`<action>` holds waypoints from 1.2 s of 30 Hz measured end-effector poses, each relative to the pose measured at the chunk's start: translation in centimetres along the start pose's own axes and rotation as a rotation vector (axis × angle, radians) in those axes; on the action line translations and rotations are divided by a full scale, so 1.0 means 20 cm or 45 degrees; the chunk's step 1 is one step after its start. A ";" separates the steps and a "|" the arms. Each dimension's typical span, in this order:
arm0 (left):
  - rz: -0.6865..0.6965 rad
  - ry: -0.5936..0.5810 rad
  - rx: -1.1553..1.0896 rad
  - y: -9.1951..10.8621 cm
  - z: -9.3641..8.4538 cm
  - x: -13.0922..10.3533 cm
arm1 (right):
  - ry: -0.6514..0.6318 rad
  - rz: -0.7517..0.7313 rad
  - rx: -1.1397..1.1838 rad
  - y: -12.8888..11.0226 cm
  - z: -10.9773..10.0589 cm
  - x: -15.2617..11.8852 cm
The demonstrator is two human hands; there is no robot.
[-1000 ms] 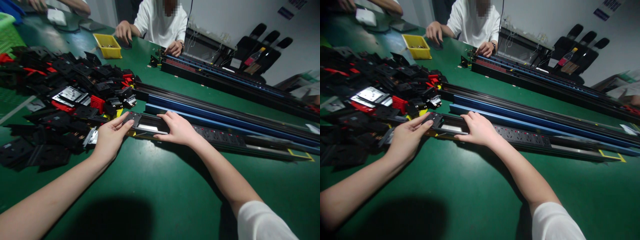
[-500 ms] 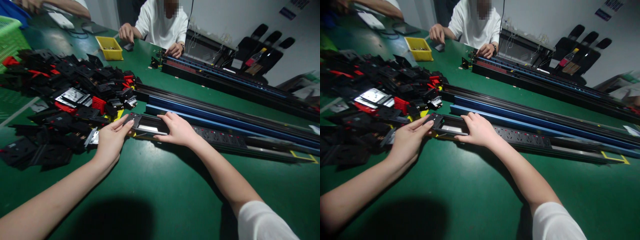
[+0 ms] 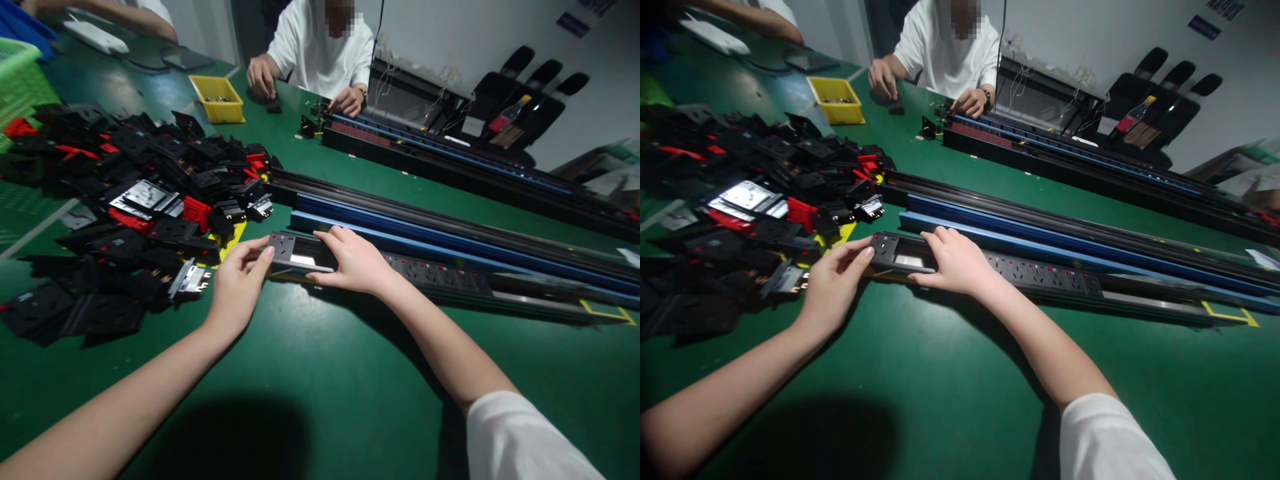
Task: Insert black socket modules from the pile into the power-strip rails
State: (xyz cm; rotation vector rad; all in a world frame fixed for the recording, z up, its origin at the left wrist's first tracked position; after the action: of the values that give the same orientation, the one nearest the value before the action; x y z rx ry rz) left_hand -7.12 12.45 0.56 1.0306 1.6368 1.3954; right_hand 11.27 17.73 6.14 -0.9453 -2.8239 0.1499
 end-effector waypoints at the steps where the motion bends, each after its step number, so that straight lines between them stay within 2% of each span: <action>1: 0.008 -0.033 0.006 0.00 0.01 0.00 | 0.000 0.001 -0.003 0.00 0.00 0.00; 9: 0.033 -0.193 -0.069 0.02 0.06 0.01 | 0.009 0.030 -0.045 0.00 0.00 -0.01; 13: 0.082 -0.340 0.059 0.04 0.11 -0.01 | 0.026 0.051 -0.050 0.00 -0.01 -0.02; 17: 0.156 -0.392 0.154 0.06 0.13 -0.02 | 0.048 0.048 -0.029 0.00 -0.01 -0.02; 26: 0.134 -0.333 0.161 0.05 0.11 -0.02 | 0.194 -0.076 0.130 -0.03 -0.07 -0.05; 36: 0.119 -0.312 0.189 0.04 0.10 -0.02 | 0.191 -0.115 0.137 -0.04 -0.06 -0.06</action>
State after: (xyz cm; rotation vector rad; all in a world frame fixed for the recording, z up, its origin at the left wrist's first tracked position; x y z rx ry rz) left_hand -5.14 13.02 1.13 1.3234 1.5442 1.1666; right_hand 12.02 16.41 7.21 -0.7709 -2.6849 0.2081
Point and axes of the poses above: each hand's wrist, its own x-axis towards the middle knuckle, its own z-axis out of the palm, y = z × x, the point moved 8 cm from there along x, towards the middle knuckle, and after that the axes turned 6 degrees about -z, right-handed, at the moved point
